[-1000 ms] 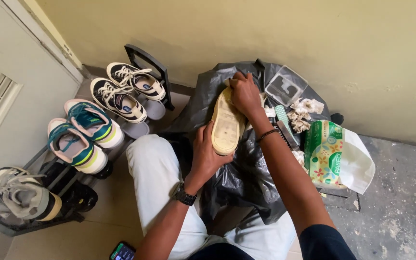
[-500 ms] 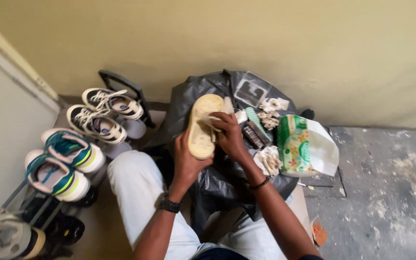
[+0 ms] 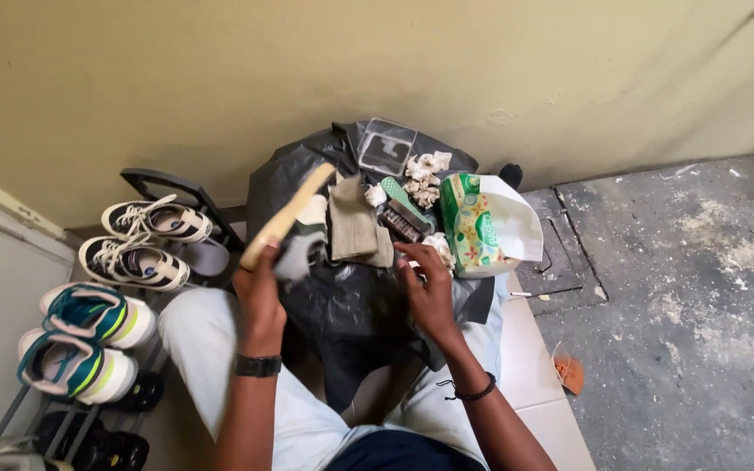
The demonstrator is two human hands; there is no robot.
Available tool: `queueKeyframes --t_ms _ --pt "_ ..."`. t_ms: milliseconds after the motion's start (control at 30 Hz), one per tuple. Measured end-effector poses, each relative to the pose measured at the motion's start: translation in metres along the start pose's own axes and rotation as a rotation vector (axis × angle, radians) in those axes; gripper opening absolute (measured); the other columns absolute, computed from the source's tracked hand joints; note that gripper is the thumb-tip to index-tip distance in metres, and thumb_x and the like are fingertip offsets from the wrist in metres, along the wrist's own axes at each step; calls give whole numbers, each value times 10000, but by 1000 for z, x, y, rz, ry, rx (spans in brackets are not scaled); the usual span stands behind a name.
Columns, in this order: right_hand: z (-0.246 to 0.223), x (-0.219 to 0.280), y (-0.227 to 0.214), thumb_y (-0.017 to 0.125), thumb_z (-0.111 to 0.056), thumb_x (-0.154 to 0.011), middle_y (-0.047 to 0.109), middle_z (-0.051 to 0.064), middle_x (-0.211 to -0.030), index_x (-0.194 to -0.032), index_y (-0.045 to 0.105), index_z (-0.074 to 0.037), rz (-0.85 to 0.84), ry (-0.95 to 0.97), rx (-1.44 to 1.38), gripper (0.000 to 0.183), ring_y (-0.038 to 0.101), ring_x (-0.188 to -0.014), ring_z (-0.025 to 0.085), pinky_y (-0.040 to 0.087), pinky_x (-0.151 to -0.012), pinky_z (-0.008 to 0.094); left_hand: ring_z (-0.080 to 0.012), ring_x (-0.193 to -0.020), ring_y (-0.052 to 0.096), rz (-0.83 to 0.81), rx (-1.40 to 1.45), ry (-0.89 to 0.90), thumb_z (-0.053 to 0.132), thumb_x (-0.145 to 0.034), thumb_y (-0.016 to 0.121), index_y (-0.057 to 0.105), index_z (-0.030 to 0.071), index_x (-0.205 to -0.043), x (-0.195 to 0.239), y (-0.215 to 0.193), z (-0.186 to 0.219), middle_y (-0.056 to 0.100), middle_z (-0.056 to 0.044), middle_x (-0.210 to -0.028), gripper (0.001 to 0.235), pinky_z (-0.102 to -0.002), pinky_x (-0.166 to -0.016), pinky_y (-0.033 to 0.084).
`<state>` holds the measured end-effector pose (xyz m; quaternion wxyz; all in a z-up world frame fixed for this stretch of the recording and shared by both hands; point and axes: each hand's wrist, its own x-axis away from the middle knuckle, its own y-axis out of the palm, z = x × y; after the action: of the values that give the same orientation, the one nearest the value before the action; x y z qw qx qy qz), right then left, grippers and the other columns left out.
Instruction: The person sits on the floor and cleans a single sneaker using a brush and a cloth. They scrub the upper, sides, and sole of the shoe, then wipe it down with the cloth.
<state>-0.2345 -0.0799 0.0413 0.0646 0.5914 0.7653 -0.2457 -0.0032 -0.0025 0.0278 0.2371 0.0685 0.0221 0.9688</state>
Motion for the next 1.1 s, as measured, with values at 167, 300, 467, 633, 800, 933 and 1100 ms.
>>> queueKeyframes --t_ms 167,300,467,633,800,933,1100 --pt "2 15 6 680 -105 -966 743 89 -1019 -1184 784 -135 -91 86 -160 243 718 -870 184 606 -741 285 -313 -1028 728 15 770 -401 386 -783 843 676 77 -1174 21 -8 32 726 -175 -1152 525 -505 -901 600" --pt "-28 32 21 691 -59 -953 724 161 -1099 -1230 745 -55 -213 88 -374 283 741 -835 226 624 -720 321 -402 -1140 658 -30 1060 -673 440 -680 856 661 103 -1202 58 -6 36 688 -176 -1254 651 -602 -994 547" --pt "-76 42 19 756 -165 -929 605 140 -1260 -1342 667 -105 -211 -173 -135 427 679 -1016 300 574 -830 394 -346 -1065 663 -198 1019 -778 565 -717 790 568 97 -1334 92 8 35 646 -179 -1290 805 -403 -801 610" --pt "-89 49 20 803 -195 -901 415 240 -1364 -1310 639 -65 -91 -347 100 459 545 -1124 459 492 -951 542 -318 -985 684 -223 1039 -820 540 -706 836 583 121 -1306 97 36 1 686 -156 -1229 775 -468 -866 638" --pt "-84 48 29 838 -212 -866 419 186 -1289 -1114 612 -33 79 -434 239 380 600 -925 377 548 -724 471 -169 -867 676 -259 1113 -873 439 -789 788 594 150 -1336 146 48 95 637 -135 -1309 648 -30 -604 541" --pt "-68 34 20 749 -381 -925 590 90 -1061 -1074 639 -81 -17 -543 235 352 540 -830 297 443 -771 395 -132 -975 638 -346 1061 -834 383 -836 744 563 80 -1327 139 43 84 590 -119 -1313 605 -33 -686 565" --pt "-85 14 -3 768 -93 -932 591 90 -1105 -1138 658 -72 42 -189 -23 235 672 -760 220 568 -544 250 -368 -1142 636 -278 1286 -836 488 -720 792 553 82 -1374 113 45 32 630 -207 -1344 807 -498 -1034 542"
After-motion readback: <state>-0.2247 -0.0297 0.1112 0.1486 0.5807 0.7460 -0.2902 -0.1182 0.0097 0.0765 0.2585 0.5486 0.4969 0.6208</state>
